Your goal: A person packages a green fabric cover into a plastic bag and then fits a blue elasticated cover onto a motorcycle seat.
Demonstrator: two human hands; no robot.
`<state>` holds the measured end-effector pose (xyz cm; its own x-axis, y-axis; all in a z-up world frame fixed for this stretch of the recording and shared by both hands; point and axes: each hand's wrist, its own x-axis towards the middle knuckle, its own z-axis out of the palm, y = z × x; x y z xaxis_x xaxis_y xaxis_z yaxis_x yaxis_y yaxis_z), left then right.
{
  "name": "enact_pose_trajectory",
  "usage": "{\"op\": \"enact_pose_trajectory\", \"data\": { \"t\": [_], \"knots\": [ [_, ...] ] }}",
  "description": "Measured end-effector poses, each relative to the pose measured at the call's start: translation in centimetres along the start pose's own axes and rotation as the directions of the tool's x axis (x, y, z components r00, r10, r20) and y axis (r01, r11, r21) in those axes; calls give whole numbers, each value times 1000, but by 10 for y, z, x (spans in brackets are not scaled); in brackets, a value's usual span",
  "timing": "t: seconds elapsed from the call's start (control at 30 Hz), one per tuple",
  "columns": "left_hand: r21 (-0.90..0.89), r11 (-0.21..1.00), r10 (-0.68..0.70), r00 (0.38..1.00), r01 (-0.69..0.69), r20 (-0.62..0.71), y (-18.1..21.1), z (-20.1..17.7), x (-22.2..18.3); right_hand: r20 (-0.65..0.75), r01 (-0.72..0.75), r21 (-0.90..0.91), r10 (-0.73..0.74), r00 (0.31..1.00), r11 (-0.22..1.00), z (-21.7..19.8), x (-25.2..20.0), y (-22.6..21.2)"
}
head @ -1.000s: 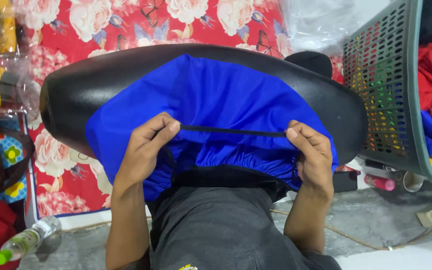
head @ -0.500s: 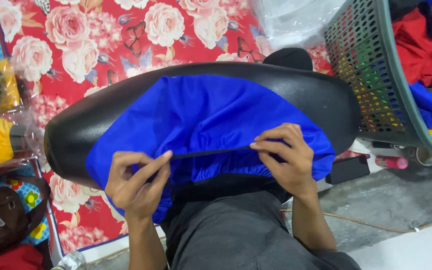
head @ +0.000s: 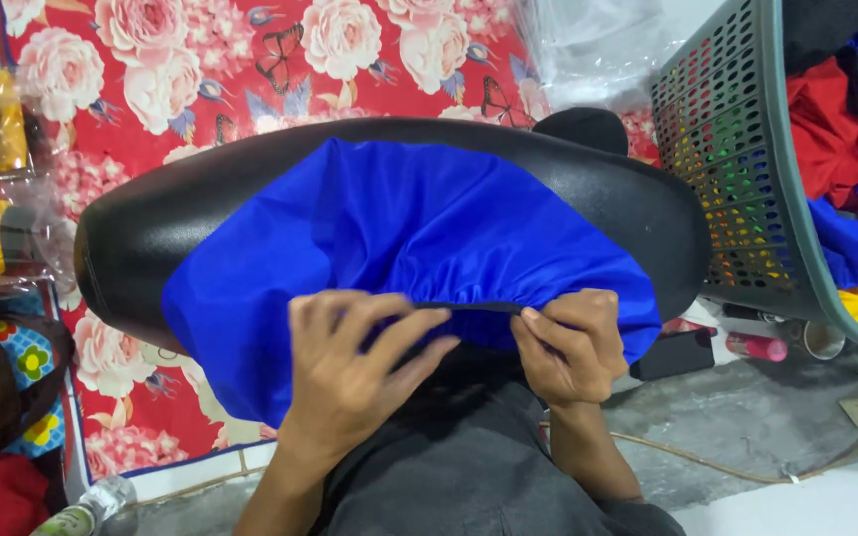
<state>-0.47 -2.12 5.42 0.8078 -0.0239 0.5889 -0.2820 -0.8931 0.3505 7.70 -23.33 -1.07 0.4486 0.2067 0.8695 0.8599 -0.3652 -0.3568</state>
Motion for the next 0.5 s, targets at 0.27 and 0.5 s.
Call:
{"op": "enact_pose_trajectory", "data": {
  "t": [0.27,0.5],
  "knots": [
    [-114,972,163,940,-205,-299,6,40,24,-107,73,-20,-74,991,997,6,3,6],
    [-21,987,137,908,-158,-397,-25,22,9,2,96,-91,-96,995,991,-2,24,3]
  ]
}}
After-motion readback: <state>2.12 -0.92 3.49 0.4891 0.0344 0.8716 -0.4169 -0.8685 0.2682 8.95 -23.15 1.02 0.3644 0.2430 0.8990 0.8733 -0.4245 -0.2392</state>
